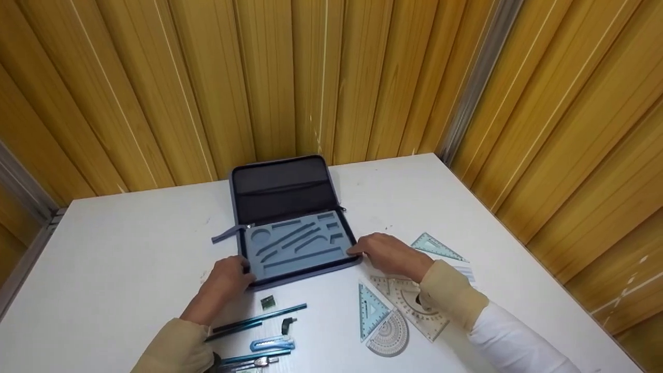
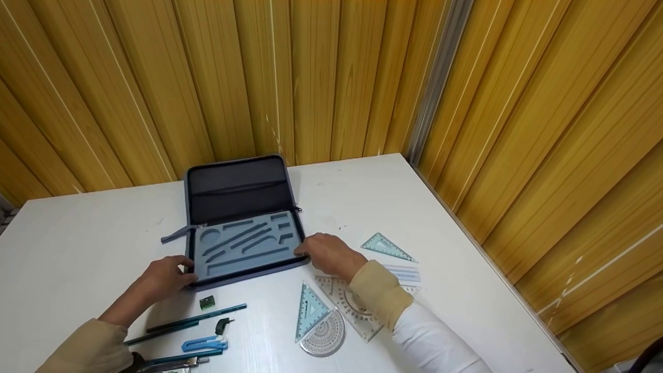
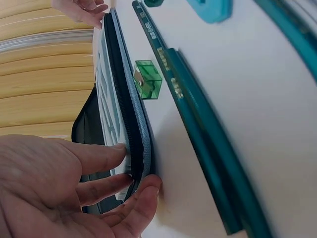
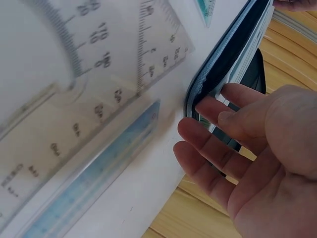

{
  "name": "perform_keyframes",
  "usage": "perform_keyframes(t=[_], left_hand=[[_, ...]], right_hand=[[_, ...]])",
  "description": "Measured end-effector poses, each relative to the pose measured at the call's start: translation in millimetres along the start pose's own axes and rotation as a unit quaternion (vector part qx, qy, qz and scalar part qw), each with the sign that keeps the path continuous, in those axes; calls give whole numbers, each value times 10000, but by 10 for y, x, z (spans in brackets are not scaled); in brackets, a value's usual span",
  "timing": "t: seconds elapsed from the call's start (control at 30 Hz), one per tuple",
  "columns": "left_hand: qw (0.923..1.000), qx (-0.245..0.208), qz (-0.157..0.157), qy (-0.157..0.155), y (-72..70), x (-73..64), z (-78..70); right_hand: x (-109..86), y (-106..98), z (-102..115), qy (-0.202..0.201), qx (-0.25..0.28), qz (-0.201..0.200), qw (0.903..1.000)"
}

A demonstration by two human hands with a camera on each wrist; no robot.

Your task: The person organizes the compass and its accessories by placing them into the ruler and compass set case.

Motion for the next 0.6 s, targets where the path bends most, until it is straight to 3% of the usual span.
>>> perform_keyframes(t=[0.17, 0.47, 0.6], left_hand=[[10000, -75, 6, -28, 11, 54, -54], [9998, -193, -8, -51, 100, 109, -145], [9998, -200, -58, -72, 118, 146, -185]], right_hand=[[-28, -34, -42, -80, 62, -166, 9998], [-84, -27, -178, 154, 140, -157, 9997], [-90, -64, -204, -8, 70, -300, 9995]])
Point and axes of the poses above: each hand's wrist, its own x-axis towards the middle knuckle, its own y-axis out of the palm, z = x × y, the point moved 7 cm from there along x, towards the middle knuckle, and after that the axes turned 13 degrees about y, right-handed, at the moved point
